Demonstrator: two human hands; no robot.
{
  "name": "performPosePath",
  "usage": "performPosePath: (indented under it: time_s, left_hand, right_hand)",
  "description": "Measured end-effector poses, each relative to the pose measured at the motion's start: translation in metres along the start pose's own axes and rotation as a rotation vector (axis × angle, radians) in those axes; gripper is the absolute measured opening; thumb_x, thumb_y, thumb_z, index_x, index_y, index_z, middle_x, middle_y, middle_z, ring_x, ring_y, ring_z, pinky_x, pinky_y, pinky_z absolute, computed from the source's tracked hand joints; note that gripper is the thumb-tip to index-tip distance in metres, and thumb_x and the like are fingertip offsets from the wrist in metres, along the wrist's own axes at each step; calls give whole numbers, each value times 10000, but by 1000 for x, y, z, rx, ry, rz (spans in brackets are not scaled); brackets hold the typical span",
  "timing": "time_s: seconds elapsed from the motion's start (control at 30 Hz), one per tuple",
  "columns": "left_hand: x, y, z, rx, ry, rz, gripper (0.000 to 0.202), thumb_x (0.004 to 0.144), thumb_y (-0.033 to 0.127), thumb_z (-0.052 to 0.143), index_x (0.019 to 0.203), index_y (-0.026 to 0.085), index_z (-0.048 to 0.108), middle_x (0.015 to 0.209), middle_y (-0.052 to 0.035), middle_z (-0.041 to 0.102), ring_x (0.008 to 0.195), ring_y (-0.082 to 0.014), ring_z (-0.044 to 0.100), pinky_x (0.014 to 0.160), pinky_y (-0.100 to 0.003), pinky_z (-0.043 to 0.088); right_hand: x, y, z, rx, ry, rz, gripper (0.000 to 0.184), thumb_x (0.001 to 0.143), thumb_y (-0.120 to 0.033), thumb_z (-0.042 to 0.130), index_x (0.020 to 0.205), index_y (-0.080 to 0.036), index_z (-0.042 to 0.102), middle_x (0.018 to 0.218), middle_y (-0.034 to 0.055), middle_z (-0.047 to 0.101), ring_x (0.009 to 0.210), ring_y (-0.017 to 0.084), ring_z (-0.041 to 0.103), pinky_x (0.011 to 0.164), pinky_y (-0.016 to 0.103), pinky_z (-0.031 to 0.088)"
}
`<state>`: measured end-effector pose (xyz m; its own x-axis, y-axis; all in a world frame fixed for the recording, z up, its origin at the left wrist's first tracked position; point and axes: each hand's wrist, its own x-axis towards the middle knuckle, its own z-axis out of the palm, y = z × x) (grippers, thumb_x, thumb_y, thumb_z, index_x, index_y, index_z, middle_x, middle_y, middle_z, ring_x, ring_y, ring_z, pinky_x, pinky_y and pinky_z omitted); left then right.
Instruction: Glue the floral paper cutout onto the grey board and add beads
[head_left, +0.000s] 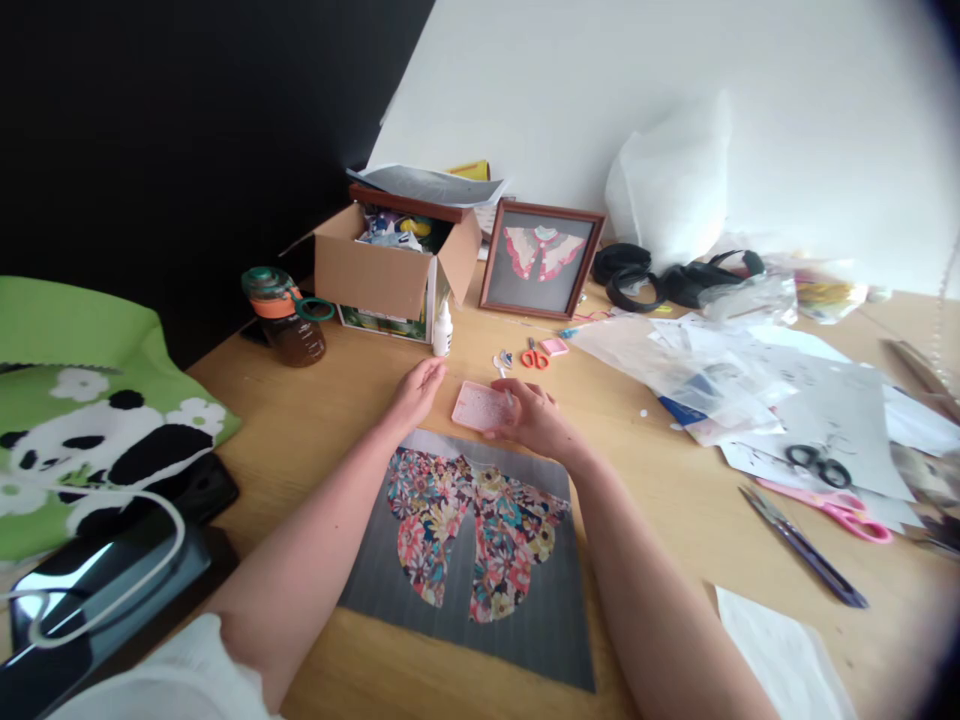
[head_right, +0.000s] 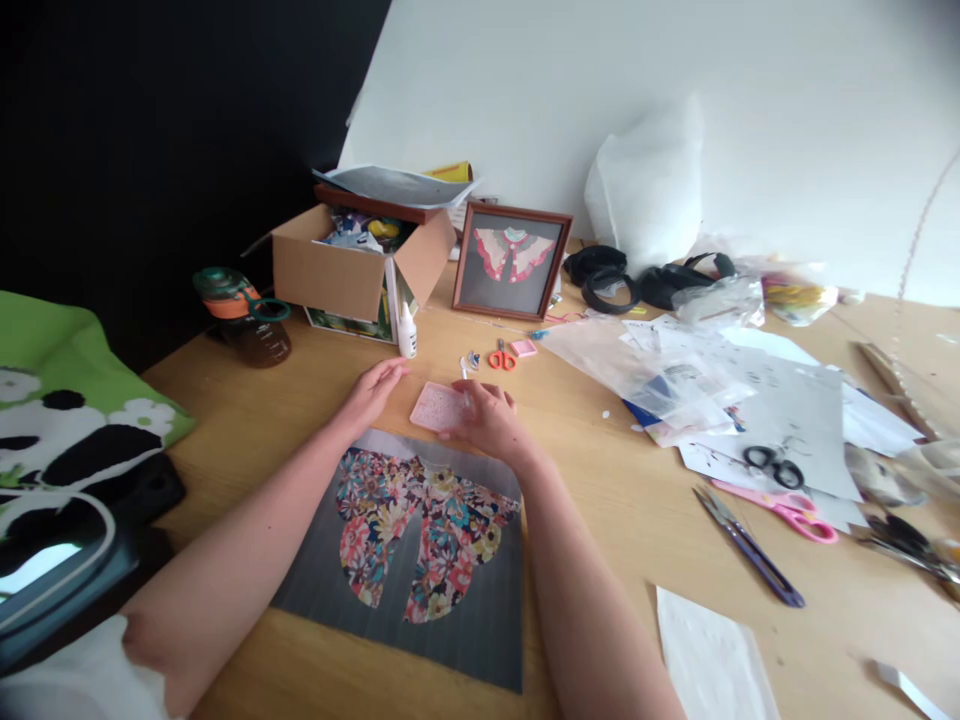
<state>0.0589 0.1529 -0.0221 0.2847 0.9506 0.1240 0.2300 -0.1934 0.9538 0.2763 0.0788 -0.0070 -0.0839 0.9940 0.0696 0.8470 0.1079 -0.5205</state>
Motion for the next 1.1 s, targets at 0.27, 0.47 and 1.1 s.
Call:
performPosePath:
  time_s: [0.27,0.47,1.1]
  left_hand:
    - [1,-1,1,-18,18,16,340,988,337,451,1239,154,590,1243,-124,678,1201,-223,616,1096,-393,432]
    - [3,-7,1,-13,18,31,371,983,392,463,1244,159,586,1246,-132,676,1206,-225,617,1092,-394,438]
    - [2,-8,0,9,7,33,438,972,476,460,1240,153,588,1210,-141,689,1196,-240,625,1081,-395,451]
  right_hand:
    - [-1,-4,-5,28,-43,15,685,642,-371,860,1253,-268,568,1203,85,653,1196,313,537,1048,501,338]
    - [-2,-3,-7,13,-39,13,703,630,-351,864,1265,-262,575,1226,103,637,1214,319,530,1032,488,357]
    - [-4,-12,-15,17,-81,60,658,625,-309,877,1212,-253,585,1277,105,605,1254,306,505,1098,543,257]
